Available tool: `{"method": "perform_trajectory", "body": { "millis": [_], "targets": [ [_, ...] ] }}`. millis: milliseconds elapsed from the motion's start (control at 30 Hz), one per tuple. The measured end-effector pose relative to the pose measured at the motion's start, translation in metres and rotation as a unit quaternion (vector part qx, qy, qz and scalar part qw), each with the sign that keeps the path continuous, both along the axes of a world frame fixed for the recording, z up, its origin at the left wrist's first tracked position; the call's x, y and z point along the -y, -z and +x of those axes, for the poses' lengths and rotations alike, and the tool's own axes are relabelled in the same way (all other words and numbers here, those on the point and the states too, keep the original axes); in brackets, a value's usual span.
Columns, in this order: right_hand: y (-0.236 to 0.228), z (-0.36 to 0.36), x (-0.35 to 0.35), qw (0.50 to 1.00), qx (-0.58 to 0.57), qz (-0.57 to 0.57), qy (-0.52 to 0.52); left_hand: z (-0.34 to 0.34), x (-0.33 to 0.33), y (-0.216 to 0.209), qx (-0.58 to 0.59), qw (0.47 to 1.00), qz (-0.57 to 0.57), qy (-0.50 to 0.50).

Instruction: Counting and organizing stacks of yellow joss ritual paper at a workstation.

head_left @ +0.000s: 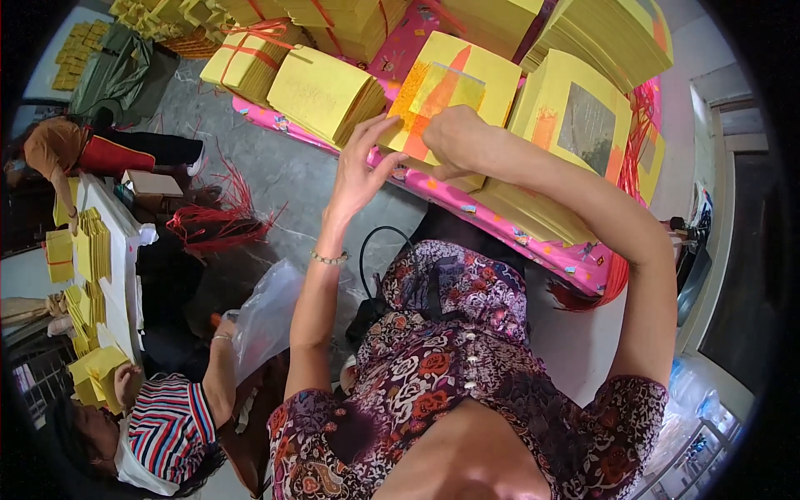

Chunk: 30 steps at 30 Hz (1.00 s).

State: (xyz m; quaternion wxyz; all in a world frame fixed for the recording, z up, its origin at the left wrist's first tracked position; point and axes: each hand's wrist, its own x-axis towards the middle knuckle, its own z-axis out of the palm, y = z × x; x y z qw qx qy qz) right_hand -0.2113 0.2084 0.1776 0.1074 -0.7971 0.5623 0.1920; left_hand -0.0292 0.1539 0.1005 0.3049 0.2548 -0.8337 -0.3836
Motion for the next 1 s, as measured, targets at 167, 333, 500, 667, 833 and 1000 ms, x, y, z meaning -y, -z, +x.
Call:
{"method": "perform_trajectory", "body": {
  "millis": [167, 333, 500, 667, 833, 1000],
  "targets": [
    [-0.004, -0.014, 0.007, 0.996, 0.057, 0.061, 0.009, 0.001, 0.002, 0.002, -0.01, 0.999, 0.039, -0.006],
    [0.0, -0.031, 0.014, 0.989, 0.116, 0.088, 0.03, -0.004, 0.005, -0.001, -0.013, 0.996, 0.087, -0.017],
    [-0.007, -0.034, 0.015, 0.981, 0.149, 0.116, 0.044, -0.01, 0.004, 0.002, -0.034, 0.993, 0.099, -0.053],
    [-0.006, -0.036, 0.014, 0.977, 0.158, 0.129, 0.068, -0.013, -0.001, 0.008, -0.051, 0.989, 0.114, -0.082],
    [-0.01, -0.036, 0.012, 0.975, 0.175, 0.12, 0.064, -0.013, -0.002, 0.008, -0.047, 0.987, 0.121, -0.093],
    [-0.009, -0.039, 0.01, 0.974, 0.178, 0.123, 0.069, -0.014, -0.001, 0.01, -0.051, 0.988, 0.111, -0.096]
  ]
}}
